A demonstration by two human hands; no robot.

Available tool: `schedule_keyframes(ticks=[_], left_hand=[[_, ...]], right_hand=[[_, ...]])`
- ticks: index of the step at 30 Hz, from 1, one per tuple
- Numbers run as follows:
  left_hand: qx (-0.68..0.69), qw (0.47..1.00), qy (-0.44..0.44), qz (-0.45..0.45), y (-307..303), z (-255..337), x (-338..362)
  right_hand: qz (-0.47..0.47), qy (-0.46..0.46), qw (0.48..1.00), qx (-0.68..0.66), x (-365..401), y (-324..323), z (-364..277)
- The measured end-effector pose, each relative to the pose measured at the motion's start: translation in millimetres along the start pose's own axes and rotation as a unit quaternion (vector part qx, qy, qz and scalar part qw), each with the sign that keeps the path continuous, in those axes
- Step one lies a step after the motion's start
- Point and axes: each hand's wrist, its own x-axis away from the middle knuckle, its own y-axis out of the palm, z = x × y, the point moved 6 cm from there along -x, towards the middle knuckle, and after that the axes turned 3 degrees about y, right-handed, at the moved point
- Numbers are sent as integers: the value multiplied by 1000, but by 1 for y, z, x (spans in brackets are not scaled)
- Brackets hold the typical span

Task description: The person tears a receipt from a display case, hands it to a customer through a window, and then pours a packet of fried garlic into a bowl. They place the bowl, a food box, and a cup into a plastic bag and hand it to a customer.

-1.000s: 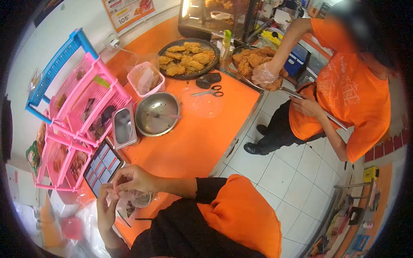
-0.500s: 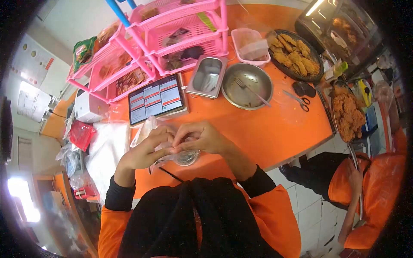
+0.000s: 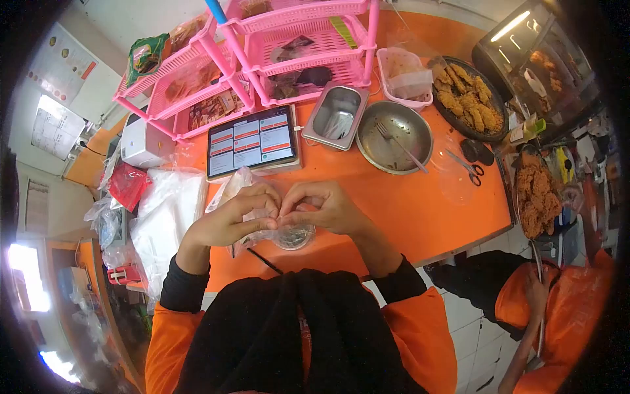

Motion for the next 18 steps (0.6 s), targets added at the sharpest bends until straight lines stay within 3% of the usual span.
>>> schedule_keyframes(ticks=[10, 18], left_hand=[[-8, 1000, 3, -13, 1, 0, 1], [-11, 1000, 5, -28, 3, -4, 3]], right_hand=[[22, 3, 997, -72, 3, 2, 12], [-8, -10, 1000, -9, 3, 4, 9]])
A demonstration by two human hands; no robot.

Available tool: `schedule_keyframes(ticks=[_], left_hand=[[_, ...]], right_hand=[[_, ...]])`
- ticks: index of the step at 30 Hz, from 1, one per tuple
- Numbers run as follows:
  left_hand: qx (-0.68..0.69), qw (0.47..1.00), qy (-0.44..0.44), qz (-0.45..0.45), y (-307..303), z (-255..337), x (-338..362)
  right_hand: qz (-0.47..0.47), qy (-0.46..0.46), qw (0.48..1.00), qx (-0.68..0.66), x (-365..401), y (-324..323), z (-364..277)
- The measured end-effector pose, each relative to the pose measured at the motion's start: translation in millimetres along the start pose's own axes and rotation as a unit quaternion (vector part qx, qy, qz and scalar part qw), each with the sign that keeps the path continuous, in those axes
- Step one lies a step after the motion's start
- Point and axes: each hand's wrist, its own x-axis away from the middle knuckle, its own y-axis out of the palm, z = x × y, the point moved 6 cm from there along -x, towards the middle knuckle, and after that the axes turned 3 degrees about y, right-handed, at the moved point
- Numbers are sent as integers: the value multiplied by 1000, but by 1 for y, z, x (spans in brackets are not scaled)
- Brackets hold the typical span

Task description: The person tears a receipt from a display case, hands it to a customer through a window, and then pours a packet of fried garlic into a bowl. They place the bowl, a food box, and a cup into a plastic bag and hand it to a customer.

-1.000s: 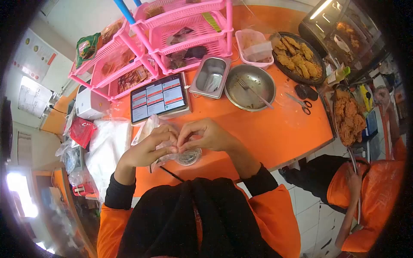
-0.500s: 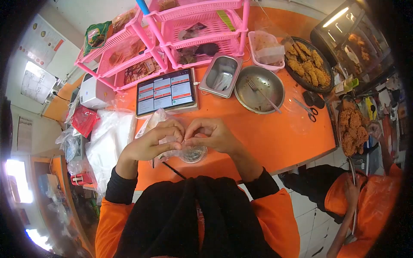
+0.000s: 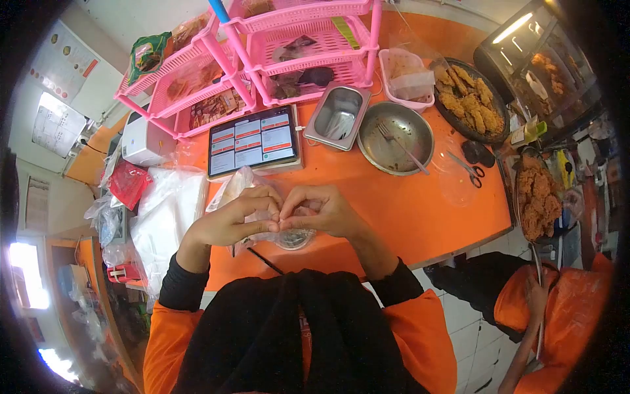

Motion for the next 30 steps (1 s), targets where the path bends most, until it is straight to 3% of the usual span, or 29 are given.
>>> schedule_keyframes(ticks=[4, 7, 10, 13, 16, 19, 22, 25, 28, 30], left_hand=[[3, 1000, -13, 4, 0, 1, 0], [15, 1000, -8, 3, 1, -1, 1], [45, 993, -38, 103, -6, 6, 2], [62, 977, -8, 206, -7, 7, 8], [93, 967, -10, 237, -4, -4, 19], [72, 958, -26, 278, 2, -2, 23], [-25, 947, -24, 318, 0, 5, 28], [-141, 930, -13, 339, 1, 19, 28], [-185, 925, -23, 332, 13, 7, 34], [-246, 900, -40, 356, 12, 27, 36]], right_hand=[[-11, 6, 996, 92, -3, 1, -11], [-39, -42, 981, 183, -5, 9, -32], [0, -68, 953, 295, -5, 12, -48], [28, -145, 914, 379, -4, 19, -64], [2, -230, 855, 465, -6, 30, -65], [29, -241, 832, 499, -9, 36, -59], [108, -351, 753, 545, -10, 36, -70], [178, -397, 738, 515, -13, 27, -73], [327, -389, 797, 326, -7, -5, -100], [273, -306, 861, 300, -8, -15, -98]])
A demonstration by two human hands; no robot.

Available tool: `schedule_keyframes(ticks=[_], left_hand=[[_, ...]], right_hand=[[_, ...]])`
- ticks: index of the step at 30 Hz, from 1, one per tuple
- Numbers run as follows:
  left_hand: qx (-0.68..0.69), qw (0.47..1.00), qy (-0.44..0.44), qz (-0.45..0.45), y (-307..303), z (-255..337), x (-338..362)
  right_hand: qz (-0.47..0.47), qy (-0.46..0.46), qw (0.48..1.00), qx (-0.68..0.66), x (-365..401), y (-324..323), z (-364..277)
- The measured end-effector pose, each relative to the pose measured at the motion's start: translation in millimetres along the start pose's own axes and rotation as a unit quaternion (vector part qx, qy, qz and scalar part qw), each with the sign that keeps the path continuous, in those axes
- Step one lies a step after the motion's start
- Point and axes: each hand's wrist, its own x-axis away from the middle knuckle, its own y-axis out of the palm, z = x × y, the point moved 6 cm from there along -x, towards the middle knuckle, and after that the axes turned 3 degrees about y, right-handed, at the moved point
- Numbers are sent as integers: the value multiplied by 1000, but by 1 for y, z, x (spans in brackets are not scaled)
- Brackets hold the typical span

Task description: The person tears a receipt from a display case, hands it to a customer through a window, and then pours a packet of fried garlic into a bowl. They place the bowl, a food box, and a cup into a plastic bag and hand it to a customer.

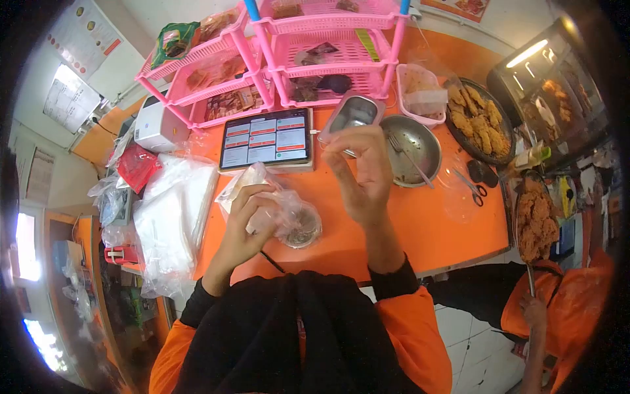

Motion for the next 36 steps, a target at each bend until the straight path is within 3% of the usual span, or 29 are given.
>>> schedule_keyframes(ticks=[1, 4, 7, 10, 15, 18, 22, 27, 29, 31, 33, 35, 36], left_hand=[[-35, 999, -1, 17, -5, 9, -3], [-87, 995, -13, -52, 13, -1, 2], [-48, 995, 25, -81, 22, -20, 15], [14, 999, -16, 26, -8, -27, 20], [133, 953, -116, 247, -98, -16, 39], [81, 956, -105, 261, -151, 14, 60], [-42, 974, -95, 199, -231, 53, 119], [-161, 929, -155, 295, -333, 86, 266], [-197, 904, -203, 319, -363, 106, 329], [-248, 865, -255, 353, -383, 119, 403], [-272, 824, -301, 395, -408, 131, 468], [-288, 781, -331, 445, -436, 143, 525], [-302, 759, -349, 458, -447, 147, 554]], right_hand=[[-43, 39, 998, -19, 0, 0, 4], [-69, 120, 990, -33, 22, 5, 28], [-71, 222, 971, -52, 46, 2, 55], [-68, 293, 952, -51, 66, 3, 69], [-115, 260, 959, 8, 90, 39, 29], [-156, 220, 963, -3, 101, 80, -9], [-213, 209, 950, -89, 133, 167, -51], [-277, 158, 933, -165, 187, 299, -108], [-332, 196, 898, -213, 208, 355, -135], [-550, 240, 742, -299, 240, 405, -152], [-792, 99, 466, -381, 273, 446, -205], [-916, 70, 280, -280, 317, 473, -241], [-931, 44, 244, -268, 340, 492, -251]])
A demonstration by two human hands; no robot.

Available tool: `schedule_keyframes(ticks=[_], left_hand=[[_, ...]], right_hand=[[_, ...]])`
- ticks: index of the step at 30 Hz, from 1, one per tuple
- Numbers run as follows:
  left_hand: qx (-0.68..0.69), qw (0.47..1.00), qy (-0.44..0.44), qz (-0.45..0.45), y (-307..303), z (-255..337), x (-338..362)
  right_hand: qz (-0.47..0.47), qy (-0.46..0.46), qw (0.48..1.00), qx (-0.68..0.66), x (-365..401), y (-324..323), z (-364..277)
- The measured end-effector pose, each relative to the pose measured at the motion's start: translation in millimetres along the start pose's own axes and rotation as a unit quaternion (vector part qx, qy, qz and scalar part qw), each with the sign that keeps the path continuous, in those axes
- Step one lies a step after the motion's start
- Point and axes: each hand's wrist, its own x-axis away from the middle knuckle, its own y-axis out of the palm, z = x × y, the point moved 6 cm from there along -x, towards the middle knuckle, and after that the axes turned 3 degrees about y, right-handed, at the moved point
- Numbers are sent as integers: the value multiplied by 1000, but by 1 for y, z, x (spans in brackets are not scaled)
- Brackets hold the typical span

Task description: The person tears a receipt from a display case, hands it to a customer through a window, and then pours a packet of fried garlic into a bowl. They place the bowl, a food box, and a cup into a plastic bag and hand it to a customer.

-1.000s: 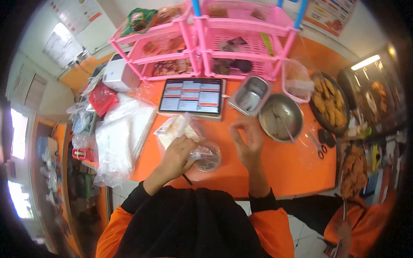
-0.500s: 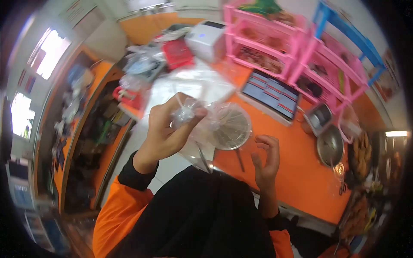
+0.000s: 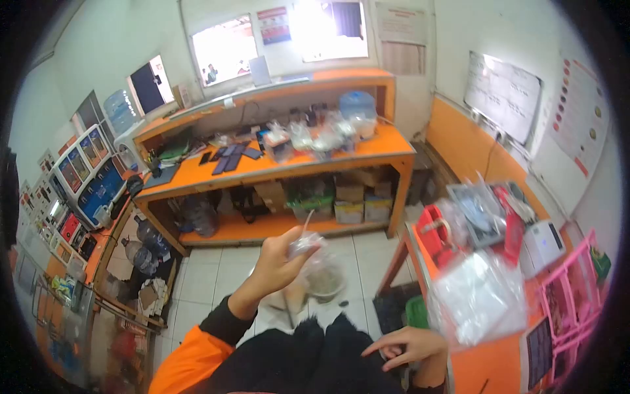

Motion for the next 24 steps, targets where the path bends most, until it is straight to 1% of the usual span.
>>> schedule_keyframes(ticks=[1, 2, 3, 5, 6, 8, 9, 11, 12, 14, 16, 17, 19, 20, 22, 23, 24], left_hand=[[-18, 999, -20, 20, -18, -25, 2], [-33, 998, -40, 42, -33, -50, 2], [-34, 995, -61, 75, -50, -76, 2], [-36, 983, -115, 139, -81, -133, 6], [-10, 976, -141, 167, -98, -162, 5], [37, 958, -188, 213, -137, -219, 0], [84, 943, -246, 206, -154, -246, -2], [180, 899, -351, 190, -188, -293, -13], [192, 890, -359, 205, -205, -310, -21], [209, 874, -372, 232, -239, -345, -45], [211, 882, -319, 277, -278, -374, -75], [213, 882, -294, 299, -299, -387, -90], [191, 871, -265, 366, -341, -400, -124], [176, 866, -219, 413, -365, -413, -136], [165, 865, -163, 444, -409, -440, -162], [165, 866, -150, 447, -426, -447, -177], [143, 864, -121, 467, -447, -460, -188]], right_hand=[[-42, 13, 999, 19, -30, -5, 12], [34, -32, 998, 37, -51, -21, 15], [118, -19, 993, 6, -69, -45, 14], [275, 10, 959, -63, -103, -88, 19], [384, -18, 909, -159, -129, -111, 28], [469, -129, 833, -263, -179, -141, 28], [452, -213, 824, -268, -198, -159, 6], [376, -348, 809, -287, -239, -193, -45], [318, -392, 808, -305, -260, -205, -77], [213, -481, 781, -337, -317, -227, -132], [135, -559, 725, -380, -388, -233, -180], [105, -579, 711, -385, -416, -241, -195], [67, -595, 705, -380, -468, -257, -219], [54, -594, 709, -377, -494, -264, -228], [32, -588, 719, -368, -544, -279, -241], [27, -585, 724, -365, -565, -289, -244], [19, -584, 727, -361, -591, -291, -247]])
